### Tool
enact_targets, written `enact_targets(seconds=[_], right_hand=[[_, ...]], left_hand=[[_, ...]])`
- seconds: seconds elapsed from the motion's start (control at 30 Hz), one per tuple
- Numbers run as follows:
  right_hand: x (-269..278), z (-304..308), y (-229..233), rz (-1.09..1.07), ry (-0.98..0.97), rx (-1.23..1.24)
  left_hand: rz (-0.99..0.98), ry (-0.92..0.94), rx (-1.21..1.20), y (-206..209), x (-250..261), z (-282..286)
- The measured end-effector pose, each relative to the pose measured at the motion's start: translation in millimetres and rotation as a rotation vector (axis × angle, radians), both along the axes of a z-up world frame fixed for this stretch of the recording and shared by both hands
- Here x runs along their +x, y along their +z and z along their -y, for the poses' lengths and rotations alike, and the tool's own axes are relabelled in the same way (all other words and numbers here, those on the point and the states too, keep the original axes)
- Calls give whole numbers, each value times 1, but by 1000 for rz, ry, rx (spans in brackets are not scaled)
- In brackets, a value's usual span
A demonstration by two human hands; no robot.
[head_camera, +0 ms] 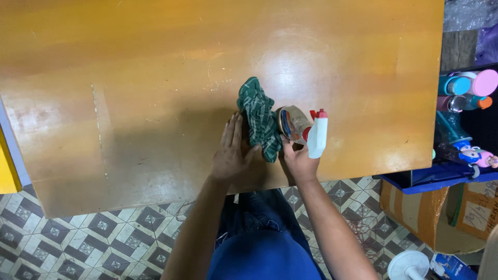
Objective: The person cleans a purple water bottle with a spray cleaner and a cloth, then places it on a yellow stool with other bottles. They then open a drawer, remove a purple food container, and separate its lid from the base on the table.
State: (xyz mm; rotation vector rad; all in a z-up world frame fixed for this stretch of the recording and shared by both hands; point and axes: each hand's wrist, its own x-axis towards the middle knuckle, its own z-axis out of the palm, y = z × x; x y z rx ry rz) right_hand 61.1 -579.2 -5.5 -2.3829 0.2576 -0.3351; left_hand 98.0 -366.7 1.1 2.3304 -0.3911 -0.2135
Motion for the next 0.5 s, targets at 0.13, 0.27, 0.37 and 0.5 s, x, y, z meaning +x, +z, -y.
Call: enact_targets(seconds=[0.13,0.27,0.37,0.5], right_hand=[[-13,-8,3,-48,-61,-25],[-26,-18,9,-136,-130,-47],[-35,-27,14,-110,-118,-44],[-52,-46,22,-84,-85,-204]], left_hand=[[67,-32,100,-4,-25,-32],[122,44,170,-3,-50,-62],[158,99,216,0,-67,-87],[195,162,223,4,-97,-124]])
